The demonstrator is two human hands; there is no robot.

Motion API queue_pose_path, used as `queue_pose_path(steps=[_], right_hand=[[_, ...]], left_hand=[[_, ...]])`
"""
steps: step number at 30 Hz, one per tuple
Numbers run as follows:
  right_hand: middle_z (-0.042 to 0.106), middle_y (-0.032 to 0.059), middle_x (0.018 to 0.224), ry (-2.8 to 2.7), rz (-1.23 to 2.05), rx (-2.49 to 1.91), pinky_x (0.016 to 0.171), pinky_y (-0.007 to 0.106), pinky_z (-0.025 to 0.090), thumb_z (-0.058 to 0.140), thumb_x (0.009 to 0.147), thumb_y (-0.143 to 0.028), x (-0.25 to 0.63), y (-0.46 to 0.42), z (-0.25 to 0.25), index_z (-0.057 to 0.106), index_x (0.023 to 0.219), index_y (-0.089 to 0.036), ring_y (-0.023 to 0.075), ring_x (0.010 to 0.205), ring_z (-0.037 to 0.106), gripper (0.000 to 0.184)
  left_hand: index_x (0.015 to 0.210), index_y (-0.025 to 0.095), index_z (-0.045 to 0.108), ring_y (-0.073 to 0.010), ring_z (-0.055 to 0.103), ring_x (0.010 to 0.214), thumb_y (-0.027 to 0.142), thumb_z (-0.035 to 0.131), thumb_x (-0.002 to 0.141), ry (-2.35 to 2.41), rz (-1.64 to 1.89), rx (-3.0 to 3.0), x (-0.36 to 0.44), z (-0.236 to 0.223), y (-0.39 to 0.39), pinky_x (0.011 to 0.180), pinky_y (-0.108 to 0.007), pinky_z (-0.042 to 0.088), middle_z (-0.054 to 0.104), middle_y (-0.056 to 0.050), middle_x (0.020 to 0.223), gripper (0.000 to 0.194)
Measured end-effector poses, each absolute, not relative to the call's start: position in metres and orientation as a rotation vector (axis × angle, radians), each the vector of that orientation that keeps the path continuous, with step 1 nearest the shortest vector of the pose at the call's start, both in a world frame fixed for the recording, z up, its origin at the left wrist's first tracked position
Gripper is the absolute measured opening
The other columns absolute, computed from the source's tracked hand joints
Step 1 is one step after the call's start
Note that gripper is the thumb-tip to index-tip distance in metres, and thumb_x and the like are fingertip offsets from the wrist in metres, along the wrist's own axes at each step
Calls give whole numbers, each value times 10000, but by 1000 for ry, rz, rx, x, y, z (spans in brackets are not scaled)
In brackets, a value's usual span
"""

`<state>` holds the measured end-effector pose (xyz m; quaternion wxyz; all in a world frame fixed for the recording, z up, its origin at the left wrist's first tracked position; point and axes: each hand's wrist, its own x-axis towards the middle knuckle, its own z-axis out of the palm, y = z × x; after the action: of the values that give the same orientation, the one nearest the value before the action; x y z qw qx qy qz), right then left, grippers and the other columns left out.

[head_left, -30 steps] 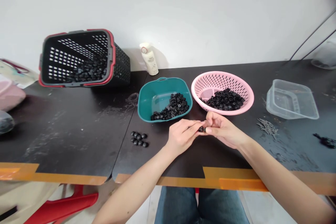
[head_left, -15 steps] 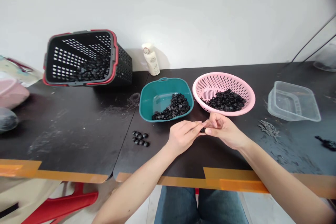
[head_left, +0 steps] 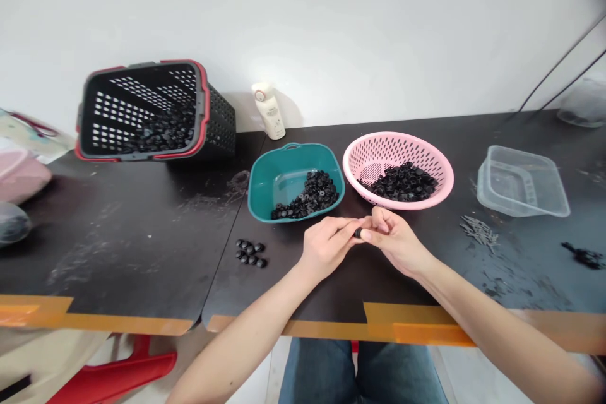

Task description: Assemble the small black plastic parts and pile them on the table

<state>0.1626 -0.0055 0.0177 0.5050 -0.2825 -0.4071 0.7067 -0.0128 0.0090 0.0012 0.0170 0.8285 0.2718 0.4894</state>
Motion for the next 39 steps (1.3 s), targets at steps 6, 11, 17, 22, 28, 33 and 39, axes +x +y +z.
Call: queue_pose_path(steps=[6,11,17,22,28,33,39], right_hand=[[627,-48,762,-990,1709,-751,752,299,562,755,746,-249,164,-2,20,506,823,-223,109,742,643,262],[660,-4,804,-1171,1536,-939,732,330,578,696,790,-378,164,-4,15,544,893,-218,159,765,679,244],[692,53,859,-1691,1115,-1203,722,345,558,614,830,-443,159,-10,-2,577,898,-221,215,819,678,235],[700,52,878,-1843,1017,-1181,746,353,550,563,859,-428,153,-14,-9,569,949,-232,203,780,681,215],[711,57,883,-1808,1086,-1118,697,343,542,552,861,-427,150,-15,-9,548,981,-225,204,752,691,234],[707,39,842,-1864,1008,-1080,721,333,526,538,871,-376,148,-14,-11,548,975,-222,183,712,679,186],[701,26,828,-2030,806,-1093,706,297,507,528,878,-320,148,-16,-8,582,948,-226,169,718,663,129]], left_hand=[[1209,218,581,-156,640,915,198,574,887,859,1448,2502,-12,5,10,805,-291,545,673,-60,1012,323],[1124,202,593,-156,654,956,213,537,906,1003,1151,2457,-18,21,-2,854,-286,536,689,-42,1064,225],[1060,220,588,-163,667,954,264,548,893,1362,710,2408,-68,11,-45,1018,-377,457,706,-8,1044,177],[922,244,638,-236,544,1171,263,581,863,1846,694,2472,-129,0,-66,1137,-626,51,669,-26,1121,84],[1067,221,609,-268,533,1148,324,627,821,2072,846,2491,-159,15,-63,1111,-603,138,605,-97,1204,267],[1143,166,576,-214,562,1077,301,460,916,2041,890,2514,-151,59,-9,950,-349,429,611,-107,1147,289],[933,165,710,-274,622,1009,228,713,717,1948,-286,2407,-103,87,80,886,-334,460,697,-126,1012,225]])
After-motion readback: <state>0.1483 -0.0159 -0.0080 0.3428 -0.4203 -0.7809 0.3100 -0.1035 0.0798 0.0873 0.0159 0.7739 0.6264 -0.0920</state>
